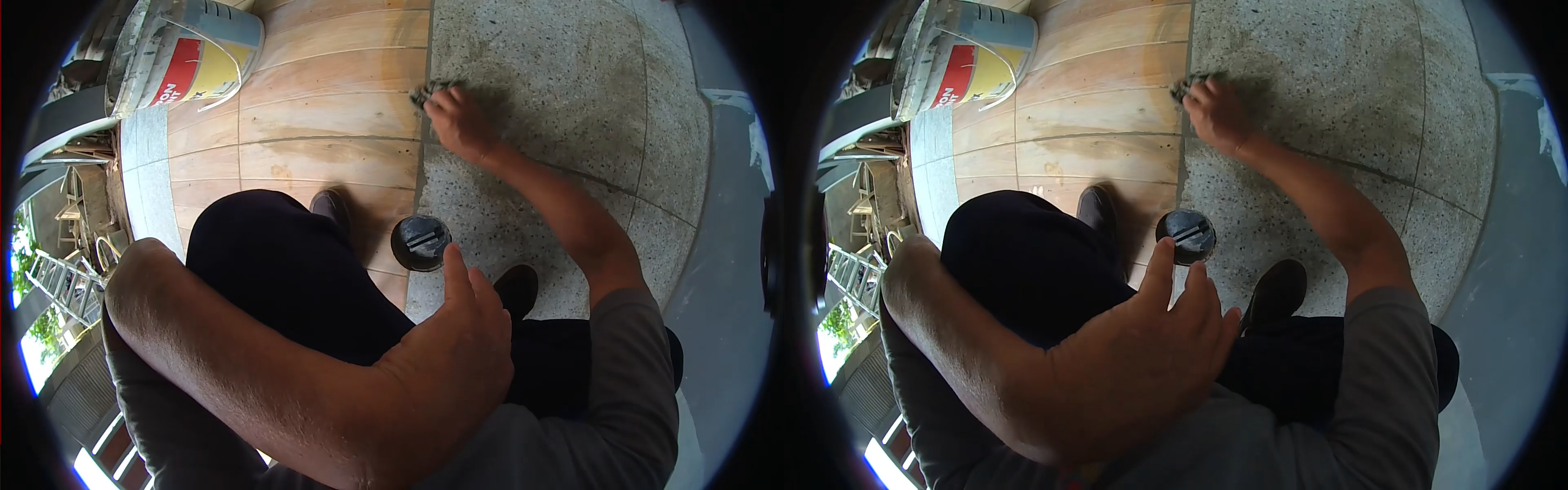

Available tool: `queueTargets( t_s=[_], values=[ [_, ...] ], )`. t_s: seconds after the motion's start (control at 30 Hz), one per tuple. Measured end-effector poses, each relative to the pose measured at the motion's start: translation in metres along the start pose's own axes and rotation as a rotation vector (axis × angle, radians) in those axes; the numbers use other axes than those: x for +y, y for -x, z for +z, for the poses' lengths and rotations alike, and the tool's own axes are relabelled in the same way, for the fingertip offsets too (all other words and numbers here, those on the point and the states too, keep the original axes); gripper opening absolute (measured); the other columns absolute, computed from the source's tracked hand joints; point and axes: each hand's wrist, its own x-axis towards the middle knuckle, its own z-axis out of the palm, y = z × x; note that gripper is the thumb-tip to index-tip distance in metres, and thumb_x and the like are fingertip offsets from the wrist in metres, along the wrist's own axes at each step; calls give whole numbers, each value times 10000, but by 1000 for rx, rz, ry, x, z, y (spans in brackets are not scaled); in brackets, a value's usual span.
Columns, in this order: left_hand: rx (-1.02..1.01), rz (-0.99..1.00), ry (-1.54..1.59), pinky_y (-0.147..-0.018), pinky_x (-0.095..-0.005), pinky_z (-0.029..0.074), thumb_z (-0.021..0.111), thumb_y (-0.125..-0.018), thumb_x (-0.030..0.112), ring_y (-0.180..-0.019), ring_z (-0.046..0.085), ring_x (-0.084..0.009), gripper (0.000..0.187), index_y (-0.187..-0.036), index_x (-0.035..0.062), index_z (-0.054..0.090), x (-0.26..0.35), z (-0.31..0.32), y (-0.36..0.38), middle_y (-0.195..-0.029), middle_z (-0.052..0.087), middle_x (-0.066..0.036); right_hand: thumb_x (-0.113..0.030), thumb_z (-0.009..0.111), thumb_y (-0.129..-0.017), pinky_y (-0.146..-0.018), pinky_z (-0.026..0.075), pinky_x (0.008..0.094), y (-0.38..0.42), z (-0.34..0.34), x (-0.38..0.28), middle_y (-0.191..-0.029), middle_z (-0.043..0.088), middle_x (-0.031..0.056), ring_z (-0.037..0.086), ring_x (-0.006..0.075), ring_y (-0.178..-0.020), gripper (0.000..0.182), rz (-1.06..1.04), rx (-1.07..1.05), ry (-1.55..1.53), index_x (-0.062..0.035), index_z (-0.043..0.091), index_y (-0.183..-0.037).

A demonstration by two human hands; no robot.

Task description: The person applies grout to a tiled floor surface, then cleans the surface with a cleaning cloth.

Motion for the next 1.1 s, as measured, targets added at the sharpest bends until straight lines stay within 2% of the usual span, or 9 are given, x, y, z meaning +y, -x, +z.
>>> queueTargets(
  t_s=[0.13, 0.3, 0.37, 0.47, 0.53, 0.73, 0.87, 1.07, 1.1],
  values=[
    [28, -14, -4, -1035, -655, 462, 587, -924, 318, -1257, 591, -426, 448, -1182, -26, 715, 4, 3, 1, -1270, 636, -281, -78, 670, -867, -880, 506, 370, 31, -8, -34, -1029, 638, 108, 591, 249, -969, 173, -120, -199, -263, -25, 721, -1024],
    [60, -53, 19, -1027, -644, 441, 608, -883, 301, -1209, 594, -393, 397, -1115, 8, 742, 11, -2, 13, -1173, 653, -231, -246, 588, -976, -929, 535, 367, 4, -81, 25, -1106, 706, 172, 691, 257, -971, 391, 679, -579, -815, 25, 684, -1241],
    [41, -105, 21, -1011, -623, 412, 649, -816, 265, -1133, 600, -352, 318, -1016, 54, 777, 14, -18, 25, -1050, 666, -160, -394, 593, -1002, -997, 513, 425, -3, -92, 72, -1260, 664, 199, 653, 308, -1127, 550, 859, -377, -749, 8, 610, -1376],
    [33, -107, 70, -999, -591, 410, 645, -804, 221, -1102, 604, -335, 265, -966, 70, 789, 14, -20, 28, -1012, 673, -140, -498, 588, -1005, -1055, 472, 469, 15, -63, 121, -1418, 563, 218, 559, 332, -1278, 680, 380, -46, 157, 10, 528, -1453],
    [35, -110, 165, -1003, -570, 413, 635, -811, 200, -1101, 605, -331, 245, -952, 71, 788, 12, -19, 29, -1018, 676, -146, -486, 611, -999, -1043, 449, 481, 22, -48, 124, -1399, 538, 192, 516, 339, -1255, 658, 188, -3, 309, 15, 531, -1419],
    [74, -183, 187, -1032, -501, 423, 624, -836, 184, -1068, 626, -323, 260, -976, -1, 743, 22, -11, 28, -1024, 674, -182, -246, 697, -950, -949, 463, 443, 2, -7, 63, -1132, 584, 139, 542, 311, -1041, 416, 168, 13, 248, 6, 591, -1265],
    [94, -75, -12, -1054, -592, 472, 518, -963, 266, -1222, 620, -359, 499, -1364, -20, 603, 20, 3, 15, -1199, 682, -252, -192, 687, -879, -910, 477, 382, 2, 14, 5, -1044, 567, 85, 538, 263, -997, 337, -19, 10, 171, -10, 620, -1154],
    [30, -73, -9, -1034, -655, 462, 570, -934, 315, -1256, 593, -415, 442, -1181, -20, 719, 27, 10, 8, -1244, 652, -278, -179, 670, -847, -883, 478, 343, 40, 9, -54, -1018, 550, 58, 525, 232, -983, 285, -204, -9, 5, -41, 630, -1093],
    [34, -71, -15, -1034, -654, 462, 569, -934, 313, -1256, 593, -414, 441, -1181, -19, 719, 27, 11, 7, -1244, 652, -278, -147, 735, -803, -977, 469, 373, 49, 1, -61, -1124, 570, 89, 538, 258, -1083, 454, -191, -171, -45, 4, 621, -1215]
  ],
)
